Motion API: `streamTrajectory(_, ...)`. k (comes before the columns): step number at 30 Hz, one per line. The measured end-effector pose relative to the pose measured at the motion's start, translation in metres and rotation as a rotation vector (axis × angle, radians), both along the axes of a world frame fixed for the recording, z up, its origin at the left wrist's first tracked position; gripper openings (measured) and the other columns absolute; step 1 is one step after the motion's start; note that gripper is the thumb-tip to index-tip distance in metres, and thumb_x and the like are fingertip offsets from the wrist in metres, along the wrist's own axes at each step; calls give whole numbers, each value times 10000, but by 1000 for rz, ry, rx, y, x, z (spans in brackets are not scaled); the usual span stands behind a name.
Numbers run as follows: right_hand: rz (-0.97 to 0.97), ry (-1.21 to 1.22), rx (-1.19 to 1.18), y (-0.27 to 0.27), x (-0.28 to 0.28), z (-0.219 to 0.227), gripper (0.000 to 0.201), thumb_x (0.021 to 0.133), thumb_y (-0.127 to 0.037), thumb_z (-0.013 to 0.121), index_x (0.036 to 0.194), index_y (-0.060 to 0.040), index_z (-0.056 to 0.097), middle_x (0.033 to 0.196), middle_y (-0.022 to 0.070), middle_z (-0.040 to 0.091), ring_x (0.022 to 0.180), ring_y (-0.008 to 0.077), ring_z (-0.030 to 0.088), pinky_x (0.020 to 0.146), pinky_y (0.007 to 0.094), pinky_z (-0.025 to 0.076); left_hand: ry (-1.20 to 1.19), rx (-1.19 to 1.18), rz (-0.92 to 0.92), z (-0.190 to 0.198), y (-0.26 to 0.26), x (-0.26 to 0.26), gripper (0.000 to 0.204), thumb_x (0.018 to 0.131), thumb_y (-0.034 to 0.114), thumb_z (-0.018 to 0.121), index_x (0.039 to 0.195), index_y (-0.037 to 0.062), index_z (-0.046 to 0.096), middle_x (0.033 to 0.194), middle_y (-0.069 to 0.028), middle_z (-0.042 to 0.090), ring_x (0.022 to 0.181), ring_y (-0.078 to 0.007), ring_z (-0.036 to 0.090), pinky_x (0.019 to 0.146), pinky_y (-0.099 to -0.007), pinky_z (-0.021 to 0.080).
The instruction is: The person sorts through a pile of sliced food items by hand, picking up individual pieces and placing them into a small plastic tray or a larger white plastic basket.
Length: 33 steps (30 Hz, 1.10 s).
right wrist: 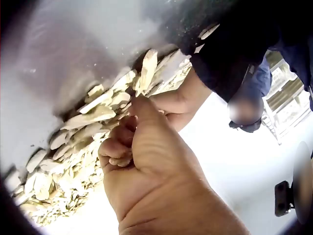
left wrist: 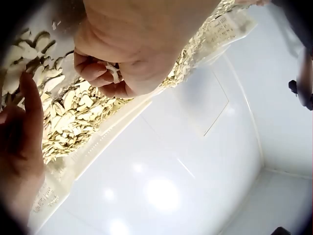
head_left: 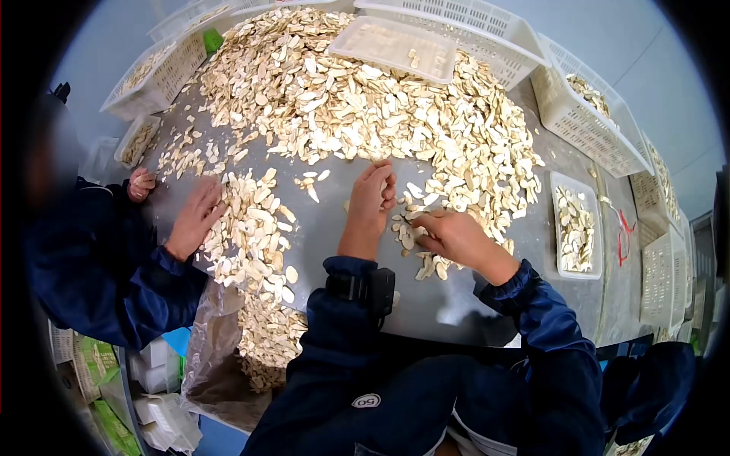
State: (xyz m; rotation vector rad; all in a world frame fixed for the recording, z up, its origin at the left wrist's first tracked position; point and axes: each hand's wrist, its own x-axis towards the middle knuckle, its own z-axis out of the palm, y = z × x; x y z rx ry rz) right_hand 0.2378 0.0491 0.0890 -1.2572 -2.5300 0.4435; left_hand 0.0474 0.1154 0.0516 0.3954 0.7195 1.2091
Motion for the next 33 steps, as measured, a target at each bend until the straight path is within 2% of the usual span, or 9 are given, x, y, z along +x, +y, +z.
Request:
streamTrajectory(7, -108, 115, -102, 11, 14, 3, 129, 830, -166, 705, 942, -107, 681, 787, 73, 639, 742, 289, 636, 647, 393, 516, 4, 10, 0, 0, 1, -1, 106, 956, 135, 584, 1049, 85, 600, 773, 18, 543, 538, -52, 437, 431, -193, 313)
streamTrajectory(14, 48, -26, -45, -1, 4, 2, 217, 825, -230, 714, 994, -104, 662, 897, 96, 660, 796, 310, 660, 668, 413, 531, -9, 10, -4, -3, 2, -1, 90, 957, 134, 579, 1037, 98, 600, 771, 23, 543, 534, -48, 432, 427, -194, 309)
streamTrajectory(20, -6, 57, -83, 0, 4, 3, 163, 848, -188, 695, 957, -70, 670, 830, 98, 656, 732, 310, 650, 653, 387, 526, 13, 16, -6, -2, 1, 0, 94, 959, 135, 574, 1041, 97, 598, 773, 24, 541, 536, -49, 428, 433, -195, 307)
streamTrajectory(23, -151, 309, -109, 7, 15, -1, 133, 892, -168, 663, 935, -43, 658, 749, 104, 626, 675, 277, 627, 634, 358, 512, 10, 14, -2, 0, 0, -1, 97, 960, 135, 572, 1044, 94, 599, 773, 22, 541, 535, -50, 427, 436, -196, 308)
streamTrajectory(24, -182, 464, -166, 9, 20, -6, 144, 954, -185, 623, 929, -45, 649, 687, 46, 597, 620, 169, 575, 563, 293, 458, 8, 13, 0, 1, 0, -2, 98, 960, 134, 572, 1044, 93, 599, 773, 21, 541, 534, -50, 426, 437, -196, 308)
streamTrajectory(27, -440, 1003, -806, 20, 38, -3, 167, 988, -213, 596, 921, -68, 643, 674, -25, 559, 601, 62, 508, 517, 216, 379, 13, 6, 1, 0, 1, -1, 101, 958, 131, 574, 1047, 91, 598, 775, 17, 542, 532, -52, 426, 433, -198, 305)
streamTrajectory(28, -378, 1237, -929, 21, 40, 0, 161, 991, -234, 602, 954, -85, 651, 705, -66, 529, 616, 4, 459, 511, 164, 309, 8, 4, 3, 0, 1, -1, 102, 957, 129, 576, 1049, 89, 597, 775, 17, 542, 532, -53, 427, 432, -198, 305)
streamTrajectory(31, -439, 1025, -850, 20, 34, 9, 132, 994, -200, 600, 1028, -77, 633, 750, -25, 563, 605, 16, 471, 477, 156, 290, -1, 3, 5, -1, 1, 0, 107, 954, 125, 580, 1052, 86, 596, 776, 15, 544, 531, -55, 428, 430, -200, 306)
streamTrajectory(33, -375, 739, -719, 20, 32, 7, 162, 946, -208, 657, 1013, -62, 680, 792, -35, 610, 680, 50, 523, 558, 221, 412, 3, 8, 6, -1, 1, 0, 108, 953, 124, 583, 1053, 86, 597, 777, 15, 545, 532, -55, 429, 430, -200, 308)
